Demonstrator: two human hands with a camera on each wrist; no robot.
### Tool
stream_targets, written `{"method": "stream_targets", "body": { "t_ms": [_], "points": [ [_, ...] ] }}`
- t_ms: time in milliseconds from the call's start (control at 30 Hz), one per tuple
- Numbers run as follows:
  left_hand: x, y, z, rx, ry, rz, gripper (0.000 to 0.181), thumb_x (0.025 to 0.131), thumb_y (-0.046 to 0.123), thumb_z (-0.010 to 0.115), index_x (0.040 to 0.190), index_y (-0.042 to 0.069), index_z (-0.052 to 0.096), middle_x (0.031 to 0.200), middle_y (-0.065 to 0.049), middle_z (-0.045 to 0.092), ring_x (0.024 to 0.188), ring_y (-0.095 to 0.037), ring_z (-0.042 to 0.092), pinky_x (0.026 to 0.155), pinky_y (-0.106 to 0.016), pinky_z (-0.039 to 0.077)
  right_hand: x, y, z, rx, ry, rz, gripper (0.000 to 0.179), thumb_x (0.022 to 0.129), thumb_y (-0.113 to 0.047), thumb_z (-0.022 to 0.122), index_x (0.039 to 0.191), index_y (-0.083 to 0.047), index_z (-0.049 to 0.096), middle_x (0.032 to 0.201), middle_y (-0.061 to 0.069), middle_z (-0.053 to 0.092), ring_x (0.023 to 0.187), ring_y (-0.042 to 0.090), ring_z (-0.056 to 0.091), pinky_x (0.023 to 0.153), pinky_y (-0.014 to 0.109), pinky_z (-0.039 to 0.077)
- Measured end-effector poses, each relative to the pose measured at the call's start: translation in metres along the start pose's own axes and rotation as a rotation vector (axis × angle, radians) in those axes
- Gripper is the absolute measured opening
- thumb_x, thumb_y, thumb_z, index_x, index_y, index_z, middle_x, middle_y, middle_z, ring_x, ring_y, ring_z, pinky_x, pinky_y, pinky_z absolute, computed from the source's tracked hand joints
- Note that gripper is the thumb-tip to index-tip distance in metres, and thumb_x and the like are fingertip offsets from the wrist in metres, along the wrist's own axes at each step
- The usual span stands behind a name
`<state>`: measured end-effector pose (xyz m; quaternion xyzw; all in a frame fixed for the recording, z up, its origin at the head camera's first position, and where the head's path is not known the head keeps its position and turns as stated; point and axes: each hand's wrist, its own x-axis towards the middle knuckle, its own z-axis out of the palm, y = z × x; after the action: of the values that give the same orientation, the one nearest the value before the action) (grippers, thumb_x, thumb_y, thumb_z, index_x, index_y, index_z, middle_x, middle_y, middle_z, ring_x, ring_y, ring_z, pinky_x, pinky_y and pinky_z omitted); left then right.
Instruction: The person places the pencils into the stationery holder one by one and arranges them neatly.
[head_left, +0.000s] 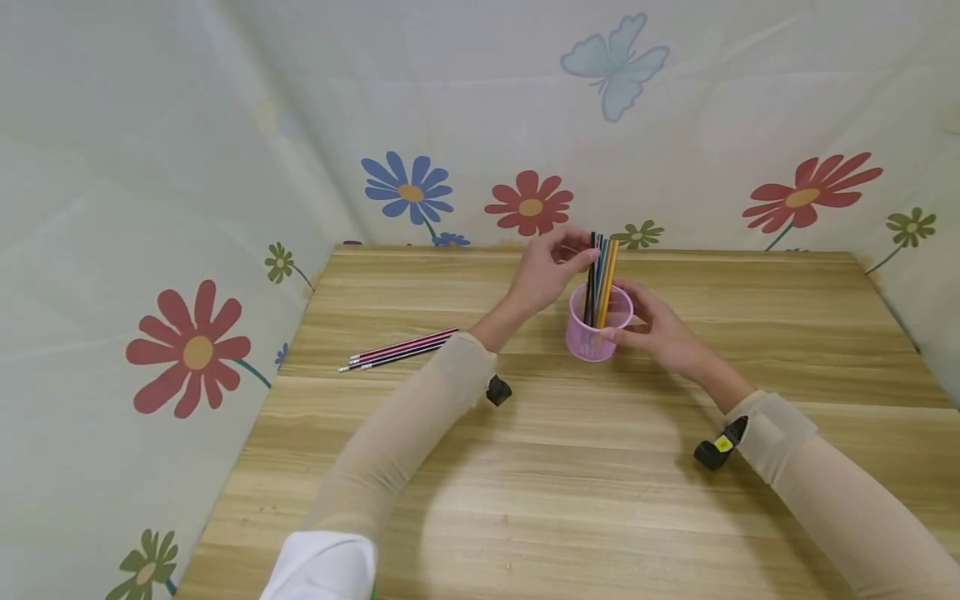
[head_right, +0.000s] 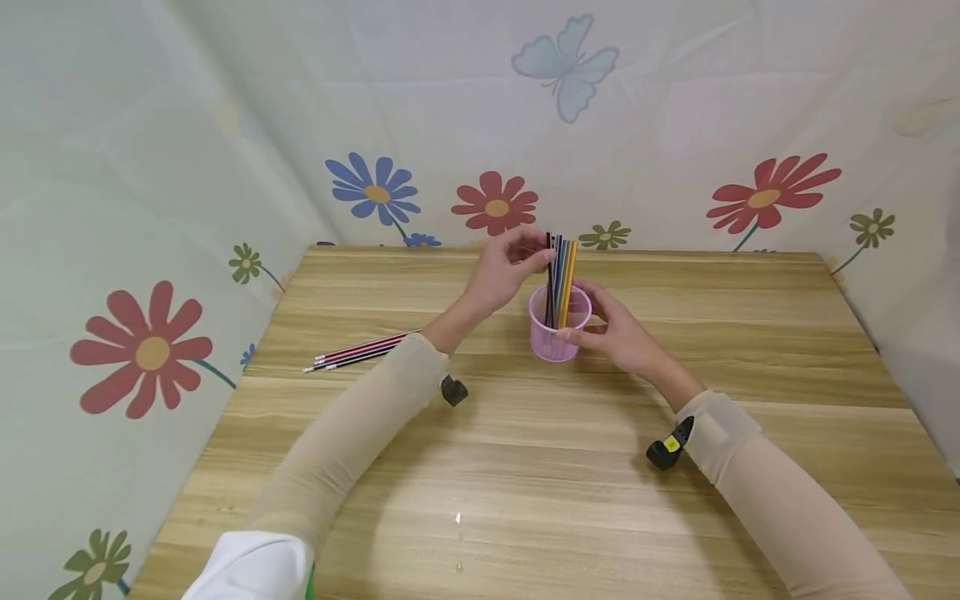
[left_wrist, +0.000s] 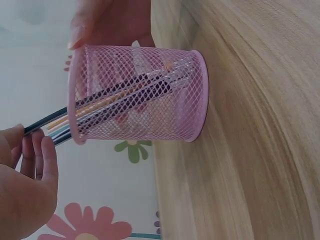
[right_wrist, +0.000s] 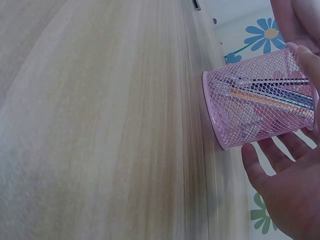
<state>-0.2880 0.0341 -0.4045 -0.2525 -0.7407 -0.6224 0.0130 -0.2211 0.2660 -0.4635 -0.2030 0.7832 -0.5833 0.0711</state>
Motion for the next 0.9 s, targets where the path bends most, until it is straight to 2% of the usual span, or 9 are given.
{"method": "stream_targets", "body": {
  "t_ms": [133, 300, 467, 767, 900],
  "points": [
    [0.002, -0.006, 0.003, 0.014, 0.01, -0.008, 0.023, 0.102, 0.02, 0.074, 0.121, 0.007, 0.07, 0.109, -0.006, 0.071, 0.095, -0.018, 0.07, 0.086, -0.026, 0.06, 0.0, 0.0, 0.001, 0.014, 0.001, 0.006, 0.079, 0.097, -0.002, 0.075, 0.163, -0.01, 0.033, 0.162, 0.018, 0.04, 0.151, 0.04, 0.037, 0.116, 0.064, 0.039],
    [0.006, -0.008, 0.007, 0.042, 0.007, -0.027, 0.026, 0.103, 0.021, 0.074, 0.125, 0.008, 0.07, 0.11, -0.004, 0.072, 0.095, -0.017, 0.071, 0.087, -0.024, 0.059, 0.0, 0.001, 0.0, 0.007, -0.003, -0.011, 0.079, 0.097, -0.001, 0.075, 0.164, -0.008, 0.032, 0.162, 0.021, 0.039, 0.151, 0.041, 0.038, 0.114, 0.064, 0.041],
    [0.008, -0.007, 0.014, 0.109, -0.011, -0.041, 0.024, 0.103, 0.022, 0.074, 0.122, 0.008, 0.071, 0.11, -0.003, 0.074, 0.095, -0.015, 0.071, 0.086, -0.021, 0.058, 0.001, 0.002, 0.0, 0.009, -0.006, -0.017, 0.079, 0.097, 0.0, 0.075, 0.163, -0.008, 0.033, 0.161, 0.021, 0.04, 0.15, 0.04, 0.039, 0.113, 0.064, 0.042],
    [0.006, 0.0, 0.019, 0.197, 0.009, -0.07, 0.023, 0.101, 0.021, 0.076, 0.12, 0.009, 0.073, 0.106, -0.001, 0.075, 0.091, -0.012, 0.072, 0.082, -0.02, 0.058, 0.001, 0.003, 0.0, 0.028, -0.002, -0.017, 0.078, 0.097, 0.001, 0.074, 0.163, -0.008, 0.034, 0.162, 0.019, 0.04, 0.15, 0.04, 0.038, 0.114, 0.066, 0.04],
    [0.005, 0.0, 0.02, 0.251, -0.012, -0.073, 0.023, 0.101, 0.021, 0.076, 0.121, 0.01, 0.073, 0.105, 0.0, 0.076, 0.09, -0.011, 0.071, 0.081, -0.019, 0.057, 0.002, 0.003, -0.001, 0.03, -0.001, -0.025, 0.078, 0.097, 0.001, 0.075, 0.163, -0.009, 0.034, 0.162, 0.017, 0.04, 0.151, 0.039, 0.037, 0.114, 0.066, 0.039]
  ]
}}
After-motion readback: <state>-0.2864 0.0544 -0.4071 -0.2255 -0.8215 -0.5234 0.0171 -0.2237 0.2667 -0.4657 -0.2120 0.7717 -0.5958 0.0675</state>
